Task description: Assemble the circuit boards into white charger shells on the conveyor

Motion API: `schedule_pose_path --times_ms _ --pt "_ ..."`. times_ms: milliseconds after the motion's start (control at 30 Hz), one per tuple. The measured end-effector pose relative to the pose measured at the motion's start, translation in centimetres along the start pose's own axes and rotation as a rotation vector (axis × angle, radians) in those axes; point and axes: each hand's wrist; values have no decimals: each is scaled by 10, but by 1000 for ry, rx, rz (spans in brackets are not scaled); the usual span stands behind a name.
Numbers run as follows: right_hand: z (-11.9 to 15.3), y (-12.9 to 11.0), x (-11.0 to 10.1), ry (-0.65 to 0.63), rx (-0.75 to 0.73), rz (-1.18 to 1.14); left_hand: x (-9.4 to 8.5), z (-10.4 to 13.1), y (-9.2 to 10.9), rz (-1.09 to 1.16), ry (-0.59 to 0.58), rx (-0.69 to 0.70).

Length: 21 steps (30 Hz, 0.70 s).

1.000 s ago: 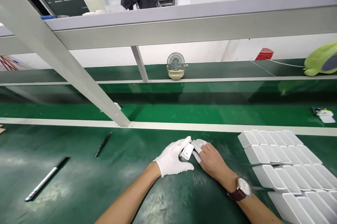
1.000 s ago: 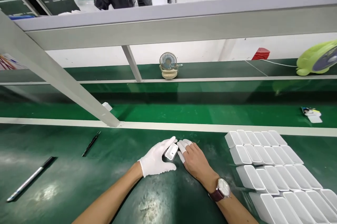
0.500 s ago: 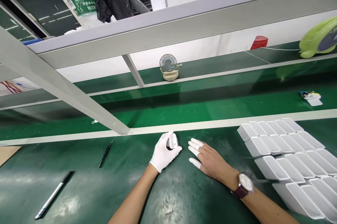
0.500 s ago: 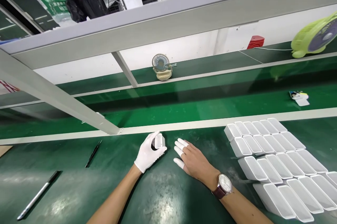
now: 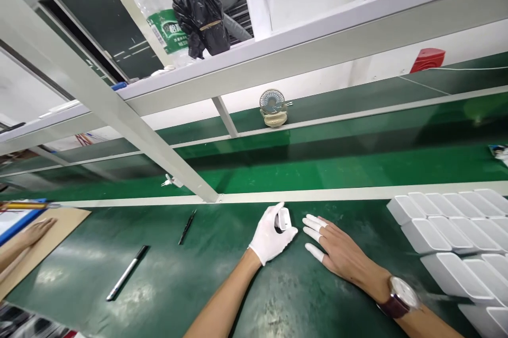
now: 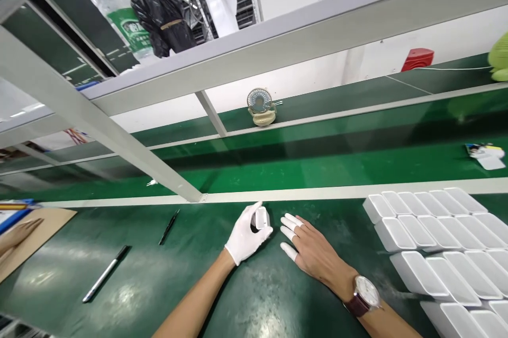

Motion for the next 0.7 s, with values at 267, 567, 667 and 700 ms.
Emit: schedule_pose_path --times_ms 267,567,667,700 --pt "1 -2 -1 2 -11 -13 -2 1 -5 44 -60 54" --pt "0 -1 -7 -32 14 13 -8 -3 -6 145 -10 113" --pt "-1 0 -8 -28 16 -3 -11 -9 -15 342 69 110" --pt "-1 0 -9 -32 17 -10 -11 -11 -20 413 99 97"
Point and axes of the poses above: each hand's wrist, its own z-axis away from the middle knuckle, its own x-axis out of the palm, y = z × x, and after that the axes turned 13 degrees about -y, right-handed
